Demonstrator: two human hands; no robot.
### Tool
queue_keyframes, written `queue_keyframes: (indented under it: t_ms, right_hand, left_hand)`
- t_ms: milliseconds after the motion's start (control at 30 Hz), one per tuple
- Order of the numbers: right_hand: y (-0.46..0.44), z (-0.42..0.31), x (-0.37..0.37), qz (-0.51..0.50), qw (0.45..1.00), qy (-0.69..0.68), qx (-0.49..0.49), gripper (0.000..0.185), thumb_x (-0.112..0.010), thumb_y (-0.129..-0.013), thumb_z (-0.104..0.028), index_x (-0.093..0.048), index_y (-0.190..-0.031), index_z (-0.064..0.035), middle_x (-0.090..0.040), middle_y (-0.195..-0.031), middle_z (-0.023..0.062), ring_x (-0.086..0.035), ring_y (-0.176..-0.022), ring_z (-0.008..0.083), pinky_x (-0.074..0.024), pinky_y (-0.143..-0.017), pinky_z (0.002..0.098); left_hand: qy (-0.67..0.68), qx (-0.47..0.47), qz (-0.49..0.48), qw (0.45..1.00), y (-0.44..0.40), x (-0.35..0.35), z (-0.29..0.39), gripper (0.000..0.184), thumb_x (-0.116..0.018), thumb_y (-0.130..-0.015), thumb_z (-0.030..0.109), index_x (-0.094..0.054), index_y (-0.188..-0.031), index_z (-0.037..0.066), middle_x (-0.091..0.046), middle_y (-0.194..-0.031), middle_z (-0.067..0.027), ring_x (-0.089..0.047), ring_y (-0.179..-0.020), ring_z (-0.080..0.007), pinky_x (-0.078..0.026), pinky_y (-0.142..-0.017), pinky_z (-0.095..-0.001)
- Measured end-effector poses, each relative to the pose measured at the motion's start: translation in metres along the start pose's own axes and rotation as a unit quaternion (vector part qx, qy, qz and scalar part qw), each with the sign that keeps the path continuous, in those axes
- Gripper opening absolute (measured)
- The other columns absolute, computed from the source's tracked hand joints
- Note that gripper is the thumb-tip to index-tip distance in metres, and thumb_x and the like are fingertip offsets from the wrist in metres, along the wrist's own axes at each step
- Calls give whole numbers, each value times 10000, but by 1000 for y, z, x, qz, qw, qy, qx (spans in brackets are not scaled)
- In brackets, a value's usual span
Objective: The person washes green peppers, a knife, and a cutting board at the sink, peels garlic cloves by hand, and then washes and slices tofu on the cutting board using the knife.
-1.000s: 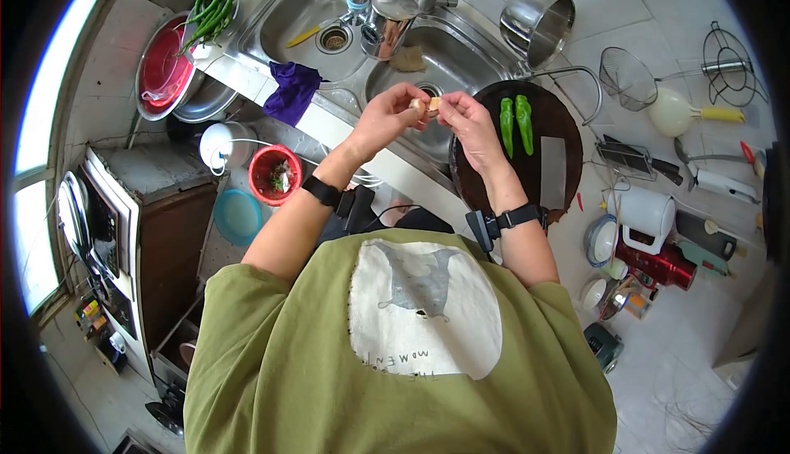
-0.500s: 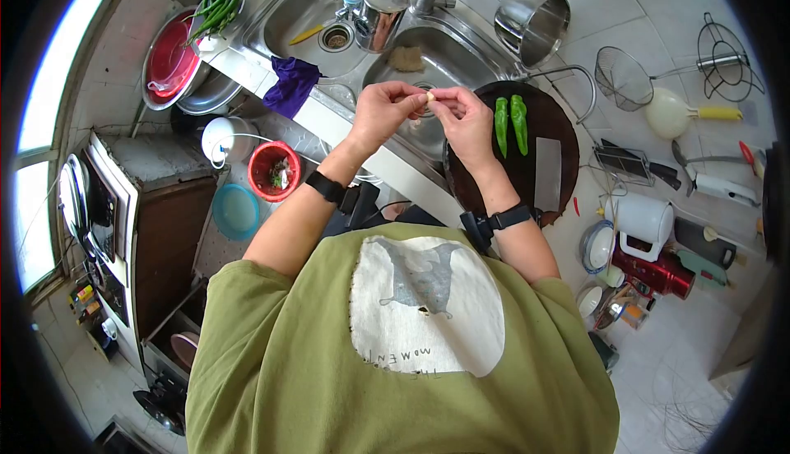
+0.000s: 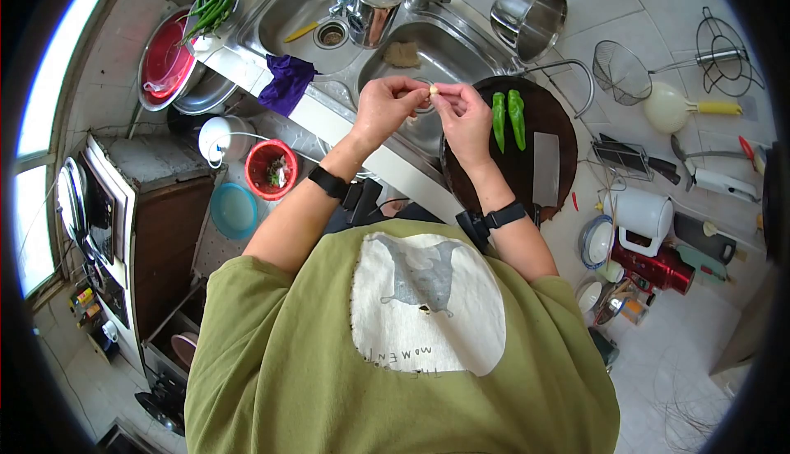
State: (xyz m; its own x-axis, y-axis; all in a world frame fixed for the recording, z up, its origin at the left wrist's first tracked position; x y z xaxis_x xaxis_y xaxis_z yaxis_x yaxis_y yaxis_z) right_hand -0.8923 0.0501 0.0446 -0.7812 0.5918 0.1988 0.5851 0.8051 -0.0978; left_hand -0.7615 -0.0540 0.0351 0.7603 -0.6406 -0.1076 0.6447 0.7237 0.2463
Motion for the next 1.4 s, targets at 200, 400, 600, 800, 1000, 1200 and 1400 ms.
queue_keyframes:
  t_ms: [200,400,600,800,1000,1200,1400]
  right_hand:
    - [0,0,-3,8,1000,17,14,101,-751,-925,-7,-717,-1010,37,-780,-977,125,-765,-845,160,-603,-758,278]
    - [1,-1,-7,1,998,51,20,105,-757,-919,-10,-720,-1005,38,-781,-982,123,-766,-845,163,-602,-746,275]
    - [1,4,-11,-10,998,-49,-30,153,-734,-954,-26,-696,-1085,45,-768,-1004,104,-755,-872,146,-595,-780,262]
    - [-1,16,-9,-16,969,-215,-124,218,-692,-1013,-126,-683,-1177,18,-725,-1028,46,-671,-869,88,-556,-837,242]
    - [-3,13,-9,-36,944,-272,-186,262,-674,-1028,-169,-672,-1231,-3,-716,-1045,28,-649,-885,73,-545,-853,247]
    - [-8,8,-9,-74,971,-188,-129,251,-681,-1020,-125,-679,-1236,3,-728,-1098,54,-683,-978,104,-550,-904,263]
    - [-9,11,-3,-109,962,-212,-130,249,-675,-1026,-121,-692,-1236,10,-733,-1086,59,-691,-991,116,-549,-929,273]
  left_hand:
    - [-32,-3,6,999,-2,3,0,184,-777,-941,141,-789,-1026,-22,-776,-844,-60,-690,-724,-78,-535,-612,-243]
    - [-88,-16,14,996,-1,7,6,171,-775,-932,153,-772,-968,-13,-768,-838,-52,-663,-706,-62,-521,-604,-238]
    - [-49,-12,9,999,-3,10,7,159,-744,-930,147,-730,-932,-11,-749,-838,-47,-649,-714,-64,-507,-612,-235]
    - [89,69,-21,993,-6,18,-5,151,-724,-947,157,-693,-1007,22,-720,-866,-32,-625,-724,-77,-487,-644,-234]
    - [168,78,-42,982,-2,15,0,157,-717,-985,186,-678,-1040,44,-705,-870,-14,-625,-732,-81,-495,-666,-232]
    - [20,-8,-19,1000,-4,13,-2,154,-738,-974,155,-691,-1027,18,-727,-877,-18,-655,-737,-69,-502,-630,-225]
    - [-11,-8,-20,1000,0,12,4,175,-753,-962,174,-702,-991,8,-733,-867,-16,-647,-704,-61,-490,-607,-216]
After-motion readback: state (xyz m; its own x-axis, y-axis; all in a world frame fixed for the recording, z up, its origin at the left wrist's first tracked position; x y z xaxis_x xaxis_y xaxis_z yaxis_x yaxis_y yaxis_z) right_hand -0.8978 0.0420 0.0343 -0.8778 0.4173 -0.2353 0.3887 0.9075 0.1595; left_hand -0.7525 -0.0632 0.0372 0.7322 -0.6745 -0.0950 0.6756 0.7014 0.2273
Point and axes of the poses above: each hand's wrist, its own y-axis away from the middle knuckle, its own x-axis out of the back of the hand, z = x × y, the point moved 1 cm from there along -y, towards the middle knuckle
